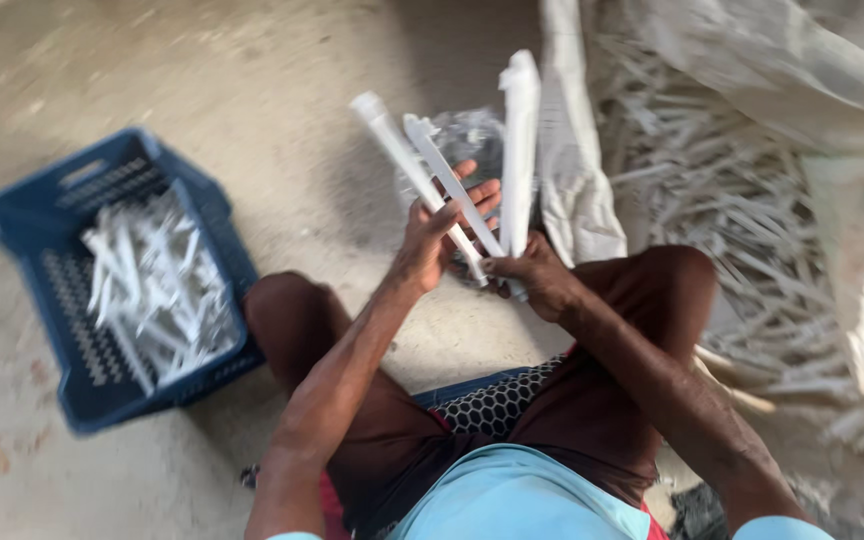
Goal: The person sits cross-legged and assembles white plastic components by inserting small cylindrical pieces into the ends of longer rods. They retrieve parts from a nearby sack and place the assembled units into a blue basket.
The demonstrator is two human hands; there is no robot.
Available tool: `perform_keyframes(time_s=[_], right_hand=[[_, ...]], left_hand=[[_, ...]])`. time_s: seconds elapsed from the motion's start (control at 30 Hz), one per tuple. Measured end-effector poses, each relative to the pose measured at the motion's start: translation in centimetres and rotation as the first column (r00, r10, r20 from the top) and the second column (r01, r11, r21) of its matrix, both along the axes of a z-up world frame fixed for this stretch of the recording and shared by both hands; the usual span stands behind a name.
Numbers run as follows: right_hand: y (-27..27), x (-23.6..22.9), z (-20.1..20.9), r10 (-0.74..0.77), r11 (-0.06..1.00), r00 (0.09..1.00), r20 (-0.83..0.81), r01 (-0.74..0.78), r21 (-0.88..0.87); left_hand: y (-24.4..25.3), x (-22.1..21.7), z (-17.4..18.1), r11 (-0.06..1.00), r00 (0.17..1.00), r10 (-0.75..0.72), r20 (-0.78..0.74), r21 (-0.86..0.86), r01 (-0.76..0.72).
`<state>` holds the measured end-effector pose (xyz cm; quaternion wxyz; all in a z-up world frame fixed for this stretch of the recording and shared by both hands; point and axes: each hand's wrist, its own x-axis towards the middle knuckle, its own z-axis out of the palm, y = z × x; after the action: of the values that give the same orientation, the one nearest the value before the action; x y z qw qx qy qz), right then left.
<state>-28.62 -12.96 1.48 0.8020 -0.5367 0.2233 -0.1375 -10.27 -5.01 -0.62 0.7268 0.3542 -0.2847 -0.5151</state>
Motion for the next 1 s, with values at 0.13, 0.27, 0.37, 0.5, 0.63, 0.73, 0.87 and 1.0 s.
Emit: perform_keyframes(time_s=[0.13,0.27,0.37,0.5,0.63,0.73,0.87,1.0], right_hand=[[2.5,2.8,-3.0,0.171,0.966,0.971,-0.169,-0.199,-0.167],[2.5,3.8,-4.6,0.150,0.969,0.972,-0.183,-0.181,-0.168],[3.5,3.5,-5.3,0.233,0.954,0.959,-0.163,-0.258,-0.155],[4.7,3.2,-6.7,0.378,0.925,0.909,-0.173,-0.378,0.032],[5.0,3.7,-8.8,0.465,0.835,0.860,-0.210,-0.505,-0.218],[3.3,3.4,-9.8,0.408,0.782,0.840,-0.357,-0.523,-0.339],[-2.3,4.6,-11.5,0.217,0.885,0.792,-0.571,-0.407,-0.227],[-12.8,9.7,-18.1,-0.030,0.855,0.892,-0.451,-0.211,-0.474]], left_hand=[[2.0,1.5,-1.0,0.974,0.982,0.185,-0.040,0.138,-0.178],[3.7,2.7,-1.8,0.994,0.983,0.077,-0.168,-0.064,-0.089],[4.7,2.2,-1.8,0.991,0.978,0.130,-0.162,0.055,-0.123],[5.2,0.6,-1.9,0.981,0.985,0.134,-0.112,0.157,-0.116],[5.4,1.3,-2.5,0.931,0.970,0.242,0.024,0.275,-0.240],[5.7,4.7,-1.9,0.891,0.916,0.303,0.261,0.263,-0.370],[6.6,9.3,-0.2,0.898,0.848,0.297,0.439,0.173,-0.404],[6.8,11.1,0.0,0.839,0.841,0.207,0.500,0.351,-0.416]])
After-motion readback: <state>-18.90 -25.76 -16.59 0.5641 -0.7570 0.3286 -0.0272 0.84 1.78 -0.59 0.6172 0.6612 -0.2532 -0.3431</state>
